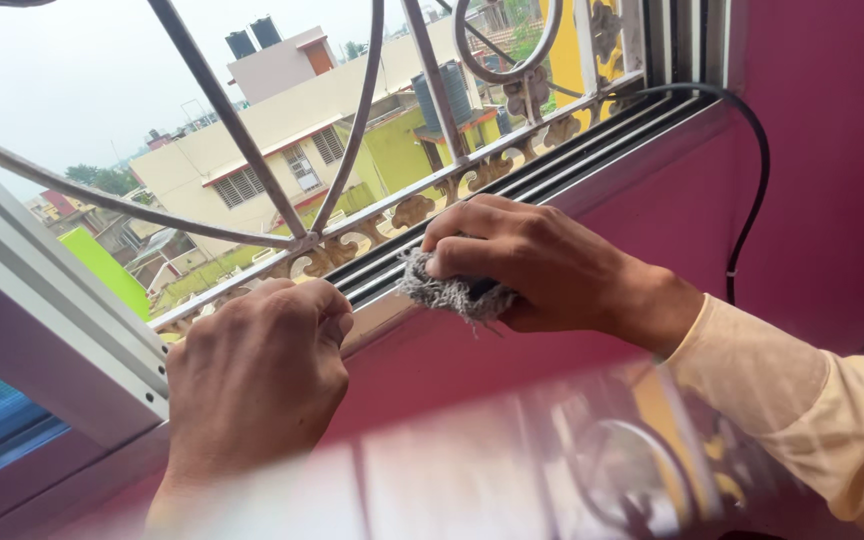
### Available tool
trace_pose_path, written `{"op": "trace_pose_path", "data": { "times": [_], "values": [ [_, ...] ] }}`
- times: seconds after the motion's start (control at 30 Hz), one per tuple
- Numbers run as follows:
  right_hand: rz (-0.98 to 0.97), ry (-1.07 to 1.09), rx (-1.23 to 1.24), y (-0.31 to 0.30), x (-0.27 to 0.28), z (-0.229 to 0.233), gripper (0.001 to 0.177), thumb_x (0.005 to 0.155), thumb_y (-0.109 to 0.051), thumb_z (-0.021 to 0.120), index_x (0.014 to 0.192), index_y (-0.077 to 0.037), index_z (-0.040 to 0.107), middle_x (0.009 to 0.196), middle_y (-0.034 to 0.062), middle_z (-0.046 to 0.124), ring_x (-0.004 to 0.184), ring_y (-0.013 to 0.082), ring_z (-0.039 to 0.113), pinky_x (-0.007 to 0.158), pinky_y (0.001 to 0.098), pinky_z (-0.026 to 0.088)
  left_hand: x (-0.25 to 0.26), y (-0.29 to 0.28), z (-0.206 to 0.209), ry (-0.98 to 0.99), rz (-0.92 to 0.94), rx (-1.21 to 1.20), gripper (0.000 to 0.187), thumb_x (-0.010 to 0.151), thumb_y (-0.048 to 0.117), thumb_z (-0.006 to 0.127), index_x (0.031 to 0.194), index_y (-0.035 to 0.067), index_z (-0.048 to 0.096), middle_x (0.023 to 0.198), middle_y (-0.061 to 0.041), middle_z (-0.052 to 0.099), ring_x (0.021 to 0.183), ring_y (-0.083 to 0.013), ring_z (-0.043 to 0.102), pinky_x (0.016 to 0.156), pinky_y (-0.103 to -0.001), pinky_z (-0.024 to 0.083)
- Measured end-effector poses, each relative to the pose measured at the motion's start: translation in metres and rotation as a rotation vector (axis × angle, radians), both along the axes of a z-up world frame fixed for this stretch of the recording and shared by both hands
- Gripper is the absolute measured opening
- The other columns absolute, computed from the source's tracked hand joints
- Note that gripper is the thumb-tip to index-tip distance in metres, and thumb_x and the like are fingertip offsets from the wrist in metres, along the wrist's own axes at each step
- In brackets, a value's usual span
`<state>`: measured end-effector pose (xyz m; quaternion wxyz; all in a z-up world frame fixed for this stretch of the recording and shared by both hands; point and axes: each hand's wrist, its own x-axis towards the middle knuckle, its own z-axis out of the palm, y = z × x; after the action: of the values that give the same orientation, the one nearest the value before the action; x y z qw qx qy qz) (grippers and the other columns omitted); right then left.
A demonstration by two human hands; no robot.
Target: The person cleans the sliding tracks and metal frame of a window using a scrub pad and their hands.
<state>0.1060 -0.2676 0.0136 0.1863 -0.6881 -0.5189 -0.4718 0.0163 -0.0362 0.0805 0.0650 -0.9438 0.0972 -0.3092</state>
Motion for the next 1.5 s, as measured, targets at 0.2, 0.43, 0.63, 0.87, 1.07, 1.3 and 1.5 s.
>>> {"op": "trace_pose_path", "data": {
  "times": [0.2,0.43,0.63,0.87,1.07,1.3,1.5],
  "values": [
    [0.009,-0.001,0.017,0.002,0.001,0.001,0.034,0.083,-0.017,0.08,0.106,-0.009,0.056,0.112,0.0112,0.068,0.108,0.0294,0.07,0.096,0.0456,0.061,0.001,-0.012,0.016,0.207,0.134,-0.072,0.018,0.094,0.022,0.065,0.097,0.028,0.082,0.096,-0.002,0.079,0.086,-0.0213,0.076,0.084,-0.042,0.057],
    [-0.042,0.175,0.065,-0.018,0.002,0.001,0.031,0.082,-0.004,0.074,0.108,-0.01,0.059,0.111,0.0088,0.072,0.106,0.0297,0.072,0.09,0.0419,0.063,0.011,-0.021,0.006,0.037,-0.138,-0.07,0.018,0.089,0.023,0.068,0.102,0.021,0.079,0.096,-0.005,0.079,0.103,-0.0241,0.07,0.094,-0.045,0.048],
    [-0.034,0.12,0.069,-0.026,0.001,0.001,0.038,0.08,0.002,0.075,0.114,-0.01,0.065,0.114,0.0087,0.071,0.114,0.0313,0.069,0.097,0.0443,0.059,0.043,-0.033,0.003,-0.209,-0.39,-0.011,0.036,0.086,0.023,0.069,0.12,0.013,0.071,0.133,-0.006,0.065,0.13,-0.0268,0.052,0.103,-0.05,0.037],
    [-0.116,0.221,0.086,-0.066,0.004,0.001,0.04,0.074,0.004,0.078,0.108,-0.013,0.067,0.113,0.005,0.073,0.115,0.0268,0.069,0.099,0.0405,0.059,0.072,-0.033,0.008,-0.293,-0.298,0.179,0.061,0.085,0.034,0.067,0.139,0.008,0.054,0.144,-0.015,0.054,0.137,-0.0371,0.045,0.104,-0.061,0.032],
    [-0.012,0.158,0.054,-0.047,0.011,-0.003,0.036,0.077,0.001,0.079,0.107,-0.011,0.064,0.117,0.0064,0.073,0.117,0.0279,0.07,0.102,0.0407,0.06,0.074,-0.035,0.028,-0.183,-0.122,0.311,0.059,0.09,0.037,0.063,0.145,0.017,0.054,0.141,-0.009,0.061,0.133,-0.031,0.051,0.102,-0.057,0.033],
    [0.021,0.104,0.086,-0.009,0.003,0.0,0.03,0.082,-0.003,0.081,0.106,-0.012,0.065,0.113,0.0065,0.073,0.111,0.0264,0.072,0.099,0.0392,0.061,0.05,-0.03,0.034,0.036,0.099,0.368,0.036,0.104,0.042,0.051,0.127,0.02,0.067,0.121,-0.003,0.072,0.12,-0.0197,0.062,0.114,-0.05,0.033],
    [0.065,0.144,0.043,0.0,-0.002,0.006,0.035,0.076,-0.003,0.081,0.105,-0.011,0.065,0.11,0.008,0.073,0.107,0.0281,0.073,0.093,0.039,0.062,0.028,0.014,0.022,0.009,-0.028,0.308,0.041,0.099,0.044,0.049,0.127,0.021,0.067,0.122,-0.006,0.072,0.117,-0.0244,0.062,0.103,-0.054,0.033]
  ]
}}
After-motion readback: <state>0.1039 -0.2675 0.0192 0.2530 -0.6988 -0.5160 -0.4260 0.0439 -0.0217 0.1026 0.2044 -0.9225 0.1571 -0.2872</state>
